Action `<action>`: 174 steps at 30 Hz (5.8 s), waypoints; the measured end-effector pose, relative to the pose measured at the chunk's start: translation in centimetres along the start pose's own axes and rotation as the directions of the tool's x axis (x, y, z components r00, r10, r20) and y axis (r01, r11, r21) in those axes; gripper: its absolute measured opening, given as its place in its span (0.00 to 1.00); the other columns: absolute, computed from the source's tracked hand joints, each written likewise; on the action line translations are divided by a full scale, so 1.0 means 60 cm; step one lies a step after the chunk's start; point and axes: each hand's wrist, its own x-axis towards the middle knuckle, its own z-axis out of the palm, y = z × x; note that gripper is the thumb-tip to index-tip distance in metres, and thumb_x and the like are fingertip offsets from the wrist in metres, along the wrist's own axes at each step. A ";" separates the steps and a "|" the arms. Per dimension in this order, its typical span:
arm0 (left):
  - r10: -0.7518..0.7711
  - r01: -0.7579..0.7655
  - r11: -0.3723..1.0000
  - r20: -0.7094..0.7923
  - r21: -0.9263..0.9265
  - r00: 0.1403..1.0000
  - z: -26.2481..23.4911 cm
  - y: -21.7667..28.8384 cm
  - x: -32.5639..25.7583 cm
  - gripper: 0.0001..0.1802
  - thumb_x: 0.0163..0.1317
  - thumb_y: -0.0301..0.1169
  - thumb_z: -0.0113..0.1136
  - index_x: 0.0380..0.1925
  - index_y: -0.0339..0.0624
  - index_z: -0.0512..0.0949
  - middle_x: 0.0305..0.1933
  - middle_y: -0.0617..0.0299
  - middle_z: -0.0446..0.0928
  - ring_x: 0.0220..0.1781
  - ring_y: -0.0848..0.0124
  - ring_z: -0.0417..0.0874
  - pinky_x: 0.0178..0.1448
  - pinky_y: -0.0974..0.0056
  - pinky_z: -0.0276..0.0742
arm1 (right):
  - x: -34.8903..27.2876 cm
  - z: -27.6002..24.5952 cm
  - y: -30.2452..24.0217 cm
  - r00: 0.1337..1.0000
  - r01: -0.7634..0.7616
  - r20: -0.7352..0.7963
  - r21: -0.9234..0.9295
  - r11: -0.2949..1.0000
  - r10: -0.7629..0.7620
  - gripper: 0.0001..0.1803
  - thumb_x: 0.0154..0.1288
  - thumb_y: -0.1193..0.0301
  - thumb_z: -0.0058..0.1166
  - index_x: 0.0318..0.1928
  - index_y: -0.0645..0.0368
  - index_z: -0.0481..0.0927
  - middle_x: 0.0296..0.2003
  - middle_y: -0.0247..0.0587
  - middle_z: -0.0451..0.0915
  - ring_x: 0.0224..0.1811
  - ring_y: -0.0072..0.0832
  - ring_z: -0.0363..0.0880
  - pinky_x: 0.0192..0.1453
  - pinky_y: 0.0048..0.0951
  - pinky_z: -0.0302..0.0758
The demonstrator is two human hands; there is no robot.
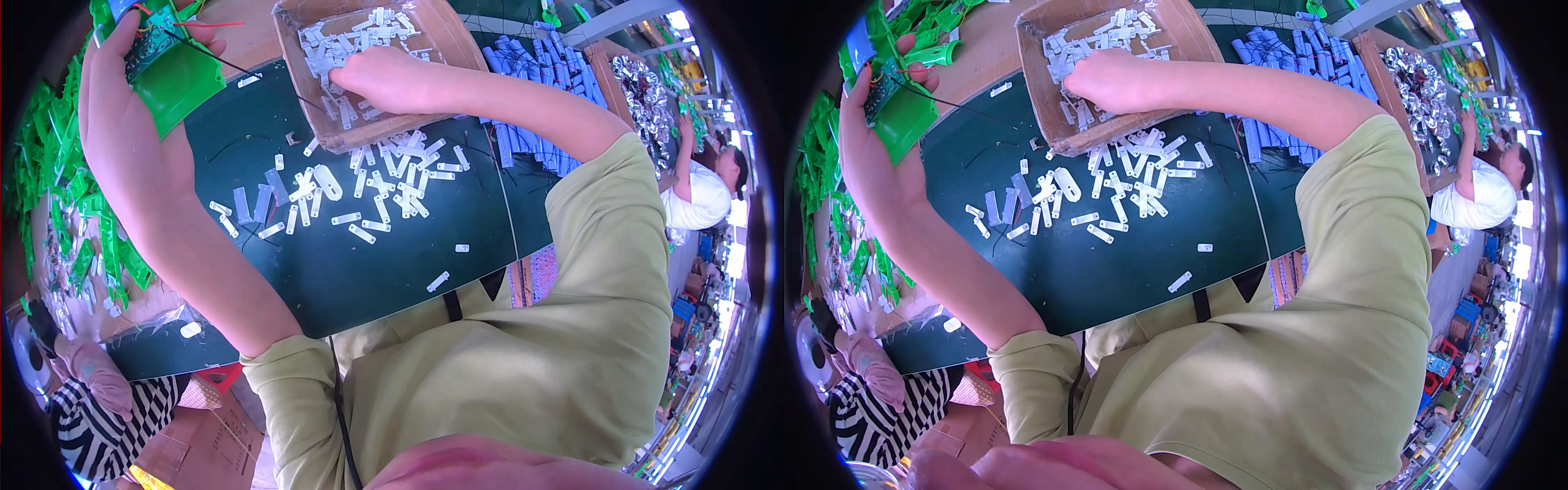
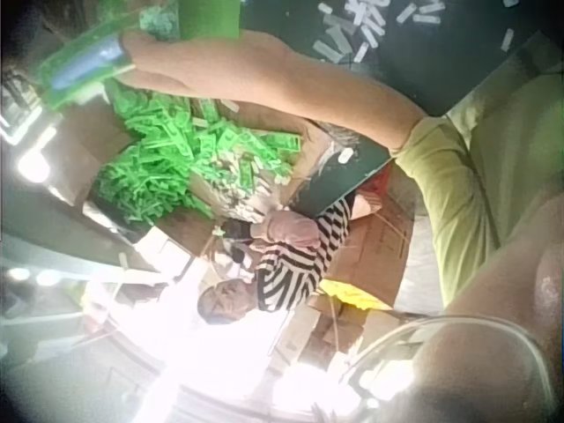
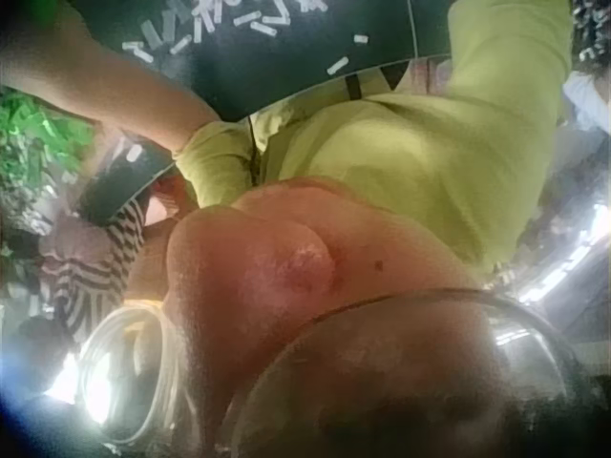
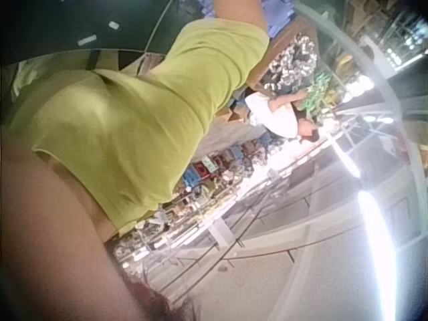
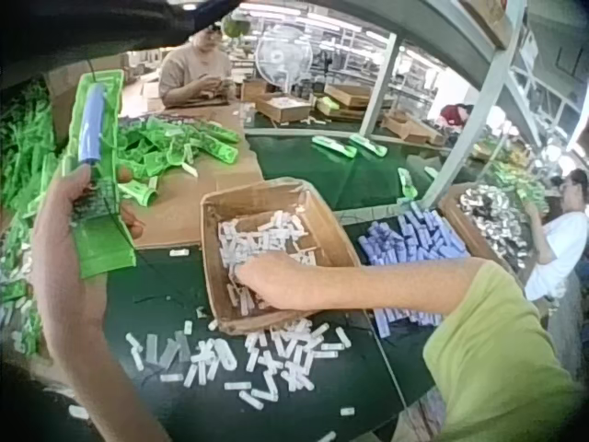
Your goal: The person assembles a battery, a circuit board, and white plastic components into a plastic housing by hand.
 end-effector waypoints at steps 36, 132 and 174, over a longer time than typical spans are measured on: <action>-0.095 -0.020 0.986 0.660 0.164 0.745 0.104 -0.023 -0.099 0.25 0.64 0.27 0.45 0.63 0.38 0.58 0.43 0.57 0.75 0.40 0.76 0.74 0.45 0.71 0.71 | -0.127 -0.201 -0.011 0.367 0.305 -0.846 0.502 0.809 0.387 0.18 0.59 0.85 0.48 0.50 0.59 0.69 0.32 0.36 0.65 0.27 0.20 0.68 0.31 0.22 0.68; 0.081 -0.015 0.971 0.272 -0.238 0.959 0.033 0.023 -0.031 0.30 0.60 0.49 0.44 0.54 0.36 0.65 0.44 0.48 0.75 0.47 0.58 0.78 0.54 0.55 0.72 | -0.134 -0.192 -0.125 0.974 0.125 -0.080 0.970 -0.207 0.211 0.16 0.65 0.67 0.50 0.51 0.57 0.69 0.27 0.35 0.74 0.17 0.13 0.66 0.20 0.15 0.63; -0.001 -0.345 0.747 0.520 0.568 0.854 0.129 -0.055 -0.106 0.15 0.64 0.37 0.49 0.42 0.36 0.71 0.28 0.53 0.75 0.27 0.67 0.77 0.32 0.64 0.71 | -0.074 -0.139 0.043 0.333 0.600 -0.389 0.790 0.125 0.859 0.23 0.73 0.58 0.30 0.41 0.63 0.75 0.15 0.25 0.62 0.16 0.12 0.57 0.22 0.17 0.57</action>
